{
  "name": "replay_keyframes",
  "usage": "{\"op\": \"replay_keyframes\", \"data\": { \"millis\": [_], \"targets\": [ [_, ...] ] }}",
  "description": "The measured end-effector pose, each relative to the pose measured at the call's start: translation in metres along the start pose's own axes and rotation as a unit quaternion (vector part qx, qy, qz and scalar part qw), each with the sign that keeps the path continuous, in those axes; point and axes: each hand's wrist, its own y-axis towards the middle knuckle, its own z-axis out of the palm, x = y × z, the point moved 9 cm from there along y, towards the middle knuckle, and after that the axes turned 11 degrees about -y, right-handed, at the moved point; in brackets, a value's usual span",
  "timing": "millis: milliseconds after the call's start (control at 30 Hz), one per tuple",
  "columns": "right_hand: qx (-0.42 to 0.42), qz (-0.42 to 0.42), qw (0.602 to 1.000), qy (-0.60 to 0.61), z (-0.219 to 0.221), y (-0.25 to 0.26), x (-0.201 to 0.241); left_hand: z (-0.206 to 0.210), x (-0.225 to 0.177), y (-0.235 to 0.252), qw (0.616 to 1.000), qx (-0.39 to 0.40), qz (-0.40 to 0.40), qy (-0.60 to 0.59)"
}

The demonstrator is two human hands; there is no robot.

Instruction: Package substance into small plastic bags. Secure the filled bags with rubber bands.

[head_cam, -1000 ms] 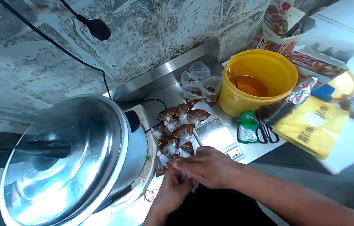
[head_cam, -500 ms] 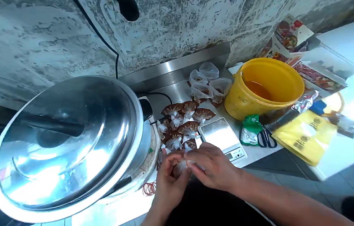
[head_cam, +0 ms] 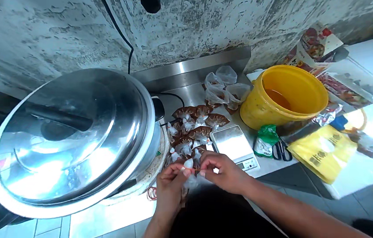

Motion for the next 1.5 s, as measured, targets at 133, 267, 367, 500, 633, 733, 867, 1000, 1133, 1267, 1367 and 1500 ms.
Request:
{"op": "replay_keyframes", "data": {
  "millis": [133, 267, 367, 500, 633, 733, 867, 1000, 1133, 1267, 1367, 1500],
  "targets": [
    [0.053, 0.167, 0.982, 0.076, -0.001, 0.007, -0.025, 0.013, 0.006, -0.005, 0.988, 0.115, 0.011, 0.103],
    [0.113, 0.265, 0.958, 0.006, 0.003, 0.011, -0.005, 0.026, 0.013, -0.005, 0.895, 0.171, 0.08, 0.404],
    [0.128, 0.213, 0.967, -0.062, 0.011, 0.01, 0.017, 0.019, 0.005, -0.002, 0.88, 0.111, 0.133, 0.443],
    [0.075, 0.139, 0.987, -0.025, 0.016, -0.001, 0.026, -0.004, -0.001, 0.001, 0.953, -0.022, 0.059, 0.297],
    [0.076, 0.18, 0.981, 0.001, 0.008, -0.01, -0.013, -0.015, 0.015, -0.003, 0.998, -0.034, -0.053, 0.0],
    [0.107, 0.254, 0.956, 0.099, 0.007, -0.006, -0.034, 0.001, 0.018, -0.008, 0.996, 0.079, -0.039, 0.006],
    [0.111, 0.29, 0.948, 0.066, 0.008, 0.004, -0.014, 0.024, 0.012, -0.006, 0.923, 0.177, 0.06, 0.337],
    [0.085, 0.235, 0.966, -0.065, 0.005, 0.008, 0.003, 0.025, 0.005, -0.001, 0.863, 0.151, 0.117, 0.467],
    [0.068, 0.219, 0.97, -0.075, 0.0, 0.003, 0.002, 0.03, 0.003, -0.003, 0.853, 0.181, 0.123, 0.475],
    [0.114, 0.195, 0.971, -0.083, 0.006, 0.002, 0.006, 0.027, 0.007, 0.0, 0.829, 0.168, 0.128, 0.517],
    [0.122, 0.151, 0.977, -0.085, 0.016, -0.003, 0.015, 0.015, 0.005, 0.0, 0.88, 0.092, 0.095, 0.456],
    [0.078, 0.126, 0.989, -0.015, 0.015, -0.009, 0.002, -0.016, 0.013, 0.001, 0.989, -0.061, -0.05, 0.126]
  ]
}}
